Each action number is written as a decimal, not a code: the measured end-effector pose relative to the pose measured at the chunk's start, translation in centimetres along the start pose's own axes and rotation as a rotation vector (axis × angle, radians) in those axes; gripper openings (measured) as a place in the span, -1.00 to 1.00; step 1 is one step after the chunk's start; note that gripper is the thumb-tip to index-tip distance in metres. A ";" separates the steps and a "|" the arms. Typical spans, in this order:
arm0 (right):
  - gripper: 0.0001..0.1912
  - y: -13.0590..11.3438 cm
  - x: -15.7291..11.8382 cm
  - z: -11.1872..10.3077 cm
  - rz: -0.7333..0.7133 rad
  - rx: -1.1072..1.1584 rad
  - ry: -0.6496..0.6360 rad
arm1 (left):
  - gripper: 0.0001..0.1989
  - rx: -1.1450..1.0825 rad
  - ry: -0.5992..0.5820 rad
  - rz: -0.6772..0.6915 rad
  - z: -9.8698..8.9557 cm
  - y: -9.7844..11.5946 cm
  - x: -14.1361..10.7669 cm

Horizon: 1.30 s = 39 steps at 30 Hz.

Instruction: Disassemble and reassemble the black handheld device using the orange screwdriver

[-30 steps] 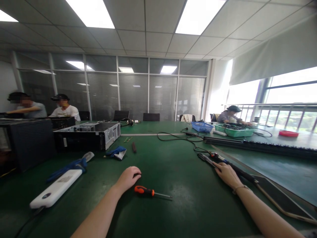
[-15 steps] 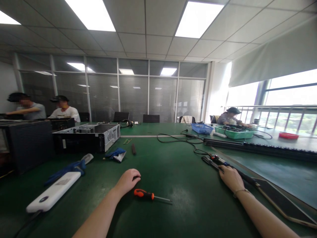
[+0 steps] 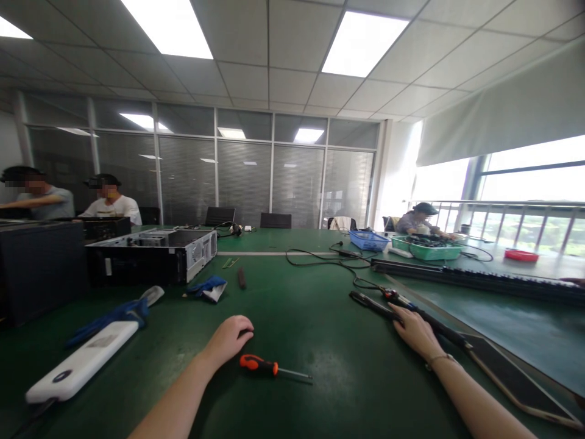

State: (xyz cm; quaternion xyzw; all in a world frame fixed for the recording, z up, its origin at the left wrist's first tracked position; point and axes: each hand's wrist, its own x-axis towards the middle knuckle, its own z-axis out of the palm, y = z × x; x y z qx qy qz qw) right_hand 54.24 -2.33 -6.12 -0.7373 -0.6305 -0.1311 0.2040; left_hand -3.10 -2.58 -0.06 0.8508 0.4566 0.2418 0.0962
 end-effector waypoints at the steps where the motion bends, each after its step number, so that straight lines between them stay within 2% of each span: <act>1: -0.44 0.1 0.0 -0.1 0.042 0.004 0.026 | -0.77 0.002 -0.002 0.000 0.0 0.0 0.0; 3: -0.43 0.2 -0.2 -0.4 0.118 0.026 0.056 | -0.77 0.007 -0.004 0.000 0.0 -0.1 0.0; 5: -0.48 0.2 -0.4 -0.7 0.131 0.064 0.053 | -0.76 0.007 -0.006 0.001 0.0 -0.1 0.0; 9: -0.56 -1.0 -0.6 -1.0 0.055 0.104 0.030 | -0.76 0.003 -0.004 0.006 0.0 0.0 0.0; 13: -0.54 -3.6 -0.4 -0.7 -0.015 0.121 0.010 | -0.76 -0.007 -0.002 -0.001 0.0 0.2 0.1; 18: -0.51 -8.8 0.0 0.0 -0.114 0.168 -0.021 | -0.78 -0.004 0.015 0.002 0.1 0.7 0.1; 23: -0.51 -16.4 -0.1 0.5 -0.254 0.261 -0.058 | -0.76 -0.024 0.027 -0.030 0.4 0.6 0.0; 26: -0.52 -20.7 -0.7 0.5 -0.353 0.331 -0.079 | -0.57 -0.056 0.082 -0.089 0.8 0.2 -0.1; 28: -0.52 -22.6 -1.3 0.2 -0.409 0.373 -0.095 | -0.45 -0.058 0.118 -0.105 1.1 0.0 -0.2; 32: -0.53 -23.7 -1.9 -0.8 -0.511 0.476 -0.161 | -0.38 -0.043 0.144 -0.096 1.3 -0.1 -0.2; 39: -0.57 -24.2 -3.1 -3.1 -0.584 0.652 -0.257 | -0.40 -0.054 0.095 -0.059 1.1 0.6 -0.2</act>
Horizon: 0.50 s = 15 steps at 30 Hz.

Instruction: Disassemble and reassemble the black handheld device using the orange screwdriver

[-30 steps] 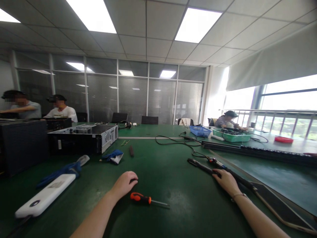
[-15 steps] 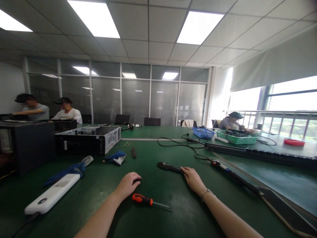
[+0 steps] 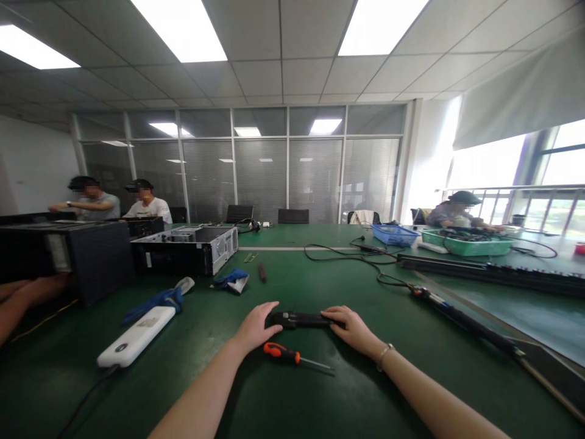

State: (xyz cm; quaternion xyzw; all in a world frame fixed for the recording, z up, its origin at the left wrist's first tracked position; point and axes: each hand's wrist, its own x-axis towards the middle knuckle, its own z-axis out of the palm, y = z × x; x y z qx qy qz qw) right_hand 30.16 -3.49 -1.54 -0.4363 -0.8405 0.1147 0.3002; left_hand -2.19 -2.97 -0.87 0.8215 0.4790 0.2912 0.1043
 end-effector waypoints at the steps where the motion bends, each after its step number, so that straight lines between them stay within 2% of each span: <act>1: -0.58 -0.4 -0.1 -0.1 -0.007 0.026 -0.009 | -0.44 -0.003 -0.019 0.011 -0.1 0.2 0.0; 5: -0.62 -1.6 -0.3 -0.5 -0.013 0.123 -0.069 | -0.57 -0.023 -0.080 0.011 -0.7 0.9 0.1; 8: -0.69 -1.2 0.1 -1.1 0.082 0.026 -0.052 | -0.58 -0.052 -0.123 0.003 -1.3 1.3 0.3; 11: -0.60 0.6 -0.1 -2.9 0.256 -0.162 0.112 | -0.59 -0.067 -0.152 -0.014 -1.7 1.6 0.3; 15: -0.48 5.1 -2.9 -7.6 0.562 -0.347 0.390 | -0.60 -0.068 -0.161 -0.027 -1.9 2.0 0.2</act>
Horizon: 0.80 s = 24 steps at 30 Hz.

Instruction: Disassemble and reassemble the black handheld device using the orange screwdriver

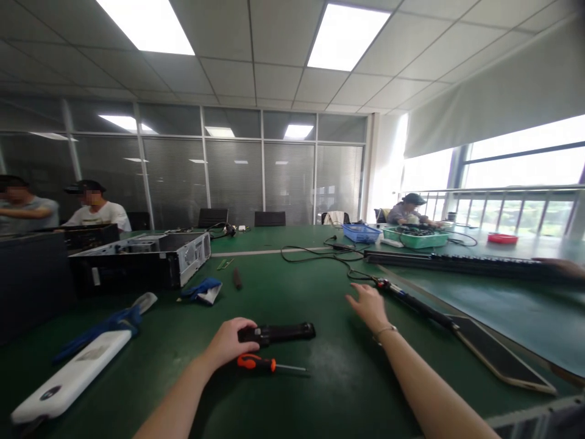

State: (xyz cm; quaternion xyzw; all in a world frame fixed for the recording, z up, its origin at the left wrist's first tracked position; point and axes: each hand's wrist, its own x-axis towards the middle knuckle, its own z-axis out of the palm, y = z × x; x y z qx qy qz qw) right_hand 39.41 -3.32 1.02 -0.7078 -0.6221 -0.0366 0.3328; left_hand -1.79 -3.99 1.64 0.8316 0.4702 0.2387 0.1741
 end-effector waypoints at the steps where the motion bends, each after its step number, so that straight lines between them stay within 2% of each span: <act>1: -0.46 2.1 0.3 -0.8 0.077 -0.041 0.056 | -0.60 -0.004 -0.002 -0.004 0.0 0.1 0.0; 3: -0.46 6.5 0.8 -2.1 0.308 -0.232 0.205 | -0.60 -0.014 -0.009 -0.013 0.0 0.1 -0.1; 4: -0.48 8.7 1.0 -2.5 0.423 -0.338 0.239 | -0.60 -0.019 -0.013 -0.018 0.0 0.2 -0.2; 6: -0.56 12.2 1.1 -2.8 0.552 -0.443 0.187 | -0.59 -0.028 -0.016 -0.019 -0.1 0.2 -0.2; 9: -0.65 14.9 1.2 -2.5 0.582 -0.470 0.110 | -0.59 -0.030 -0.014 -0.014 -0.1 0.2 -0.2; 14: -0.64 14.7 1.2 -2.1 0.505 -0.456 0.067 | -0.57 -0.023 -0.025 -0.025 -0.1 0.0 -0.1; 24: -0.54 11.5 2.1 0.3 0.212 -0.290 -0.027 | -0.58 -0.034 -0.013 -0.034 -0.1 0.1 -0.1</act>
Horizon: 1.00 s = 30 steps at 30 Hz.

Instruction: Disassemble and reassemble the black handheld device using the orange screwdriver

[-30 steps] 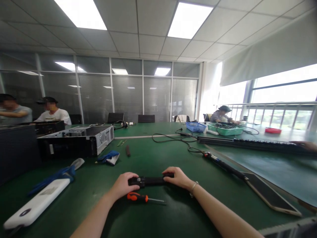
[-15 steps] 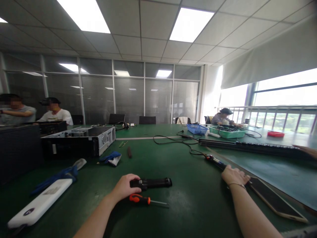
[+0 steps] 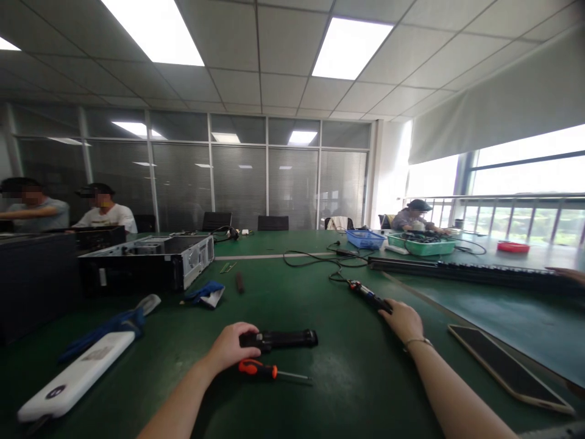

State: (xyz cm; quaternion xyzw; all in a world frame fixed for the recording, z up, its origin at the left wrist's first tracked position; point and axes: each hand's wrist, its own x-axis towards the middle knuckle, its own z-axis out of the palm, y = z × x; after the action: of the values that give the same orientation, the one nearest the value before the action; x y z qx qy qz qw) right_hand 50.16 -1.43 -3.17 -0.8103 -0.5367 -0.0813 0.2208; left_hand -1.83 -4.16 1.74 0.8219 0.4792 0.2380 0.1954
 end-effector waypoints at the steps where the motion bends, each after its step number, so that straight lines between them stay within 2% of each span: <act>1: -0.53 -0.4 0.0 0.2 -0.013 0.022 -0.004 | -0.58 0.001 0.004 0.003 0.0 0.0 0.0; 7: -0.38 -0.8 -0.1 0.9 0.054 0.096 -0.015 | -0.51 -0.018 0.003 -0.021 0.1 -0.1 0.0; 10: -0.40 -0.4 0.0 1.0 0.082 0.114 -0.023 | -0.44 -0.048 0.020 -0.032 0.2 -0.2 0.0; 14: -0.44 -0.2 0.2 1.2 0.096 0.132 -0.045 | -0.54 -0.036 0.020 0.019 0.2 -0.2 0.0; 21: -0.47 0.2 0.3 1.2 0.107 0.143 -0.048 | -0.54 -0.005 0.004 0.029 0.1 -0.2 -0.1; 26: -0.52 0.2 0.2 1.4 0.068 0.148 -0.043 | -0.54 -0.013 -0.008 0.046 0.1 -0.4 -0.1; 30: -0.46 -0.5 0.2 1.7 0.022 0.159 -0.024 | -0.52 -0.022 -0.023 0.043 0.1 -0.5 0.0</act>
State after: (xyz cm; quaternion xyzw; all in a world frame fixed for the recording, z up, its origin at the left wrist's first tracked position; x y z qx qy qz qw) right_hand 49.58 -0.37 -4.46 -0.7970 -0.5350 -0.0263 0.2791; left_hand -2.10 -4.00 1.37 0.8326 0.4564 0.2378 0.2046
